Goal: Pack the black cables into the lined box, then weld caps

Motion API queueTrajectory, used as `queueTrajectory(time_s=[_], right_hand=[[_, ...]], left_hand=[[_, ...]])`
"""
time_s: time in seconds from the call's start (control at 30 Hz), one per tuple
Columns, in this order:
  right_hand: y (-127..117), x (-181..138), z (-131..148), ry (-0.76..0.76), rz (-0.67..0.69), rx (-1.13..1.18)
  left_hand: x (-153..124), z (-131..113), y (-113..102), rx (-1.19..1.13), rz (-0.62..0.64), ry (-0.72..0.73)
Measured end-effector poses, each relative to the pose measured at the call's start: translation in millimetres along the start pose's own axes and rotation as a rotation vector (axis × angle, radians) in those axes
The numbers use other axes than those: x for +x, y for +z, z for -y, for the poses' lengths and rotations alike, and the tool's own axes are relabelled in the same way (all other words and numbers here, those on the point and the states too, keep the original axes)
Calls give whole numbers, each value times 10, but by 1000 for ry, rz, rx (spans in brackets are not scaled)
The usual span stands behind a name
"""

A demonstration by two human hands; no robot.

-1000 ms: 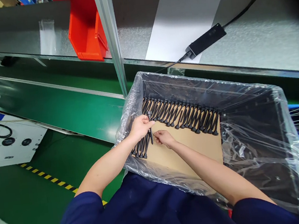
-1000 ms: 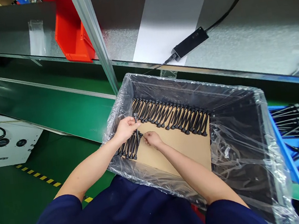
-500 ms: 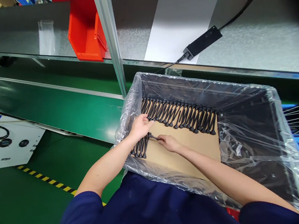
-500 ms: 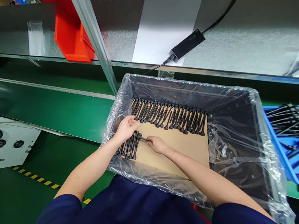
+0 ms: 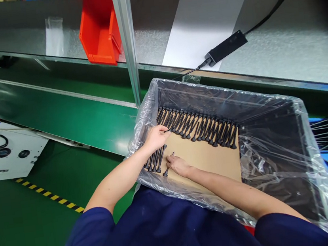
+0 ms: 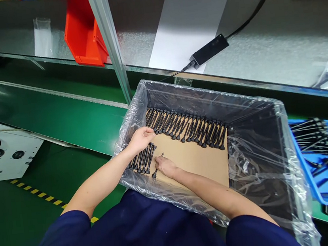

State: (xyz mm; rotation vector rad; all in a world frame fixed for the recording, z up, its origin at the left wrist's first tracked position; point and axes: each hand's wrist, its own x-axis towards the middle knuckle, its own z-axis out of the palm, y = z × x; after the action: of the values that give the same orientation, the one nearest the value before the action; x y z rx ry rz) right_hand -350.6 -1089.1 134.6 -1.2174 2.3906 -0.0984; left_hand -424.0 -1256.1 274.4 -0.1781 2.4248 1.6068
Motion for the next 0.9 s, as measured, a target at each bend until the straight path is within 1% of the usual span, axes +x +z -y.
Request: queueTrajectory(time_s=[0.07, 0.2, 0.3, 0.4, 0.5, 0.57, 0.6, 0.63, 0.67, 0.7, 0.8, 0.87, 0.9], right_hand=[[56, 28, 47, -14, -15, 15], [109, 98, 124, 81, -94, 62], [87, 146, 155, 150, -114, 91], [2, 176, 177, 212, -113, 119], [-207, 123, 154, 258, -54, 116], [-442, -9, 68, 320, 0, 166], [-587, -116, -5, 357, 3, 218], [-745, -256, -97, 396, -27, 284], [-910, -430, -204, 440, -99, 360], [-1072, -638, -322, 487, -208, 440], [-1465, -1437, -698, 703, -653, 696], [-1576, -2049, -958, 885, -933, 863], [-1574, -2356, -1095, 975, -1056, 933]], left_hand=[[-3, -9, -9, 6, 7, 0], [-11, -14, -13, 15, -3, 14], [-12, -21, -19, 34, -9, 29], [-4, -27, -46, 63, 0, 39], [-23, -42, -84, 86, 19, 88], [-60, -64, -110, 91, 46, 140], [-81, -77, -124, 80, 61, 164], [-100, -90, -138, 75, 83, 179], [-115, -102, -152, 82, 109, 195], [-125, -111, -164, 88, 127, 214], [-137, -103, -177, 121, 152, 203], [-132, -67, -171, 129, 144, 162], [-124, -45, -167, 127, 125, 142]])
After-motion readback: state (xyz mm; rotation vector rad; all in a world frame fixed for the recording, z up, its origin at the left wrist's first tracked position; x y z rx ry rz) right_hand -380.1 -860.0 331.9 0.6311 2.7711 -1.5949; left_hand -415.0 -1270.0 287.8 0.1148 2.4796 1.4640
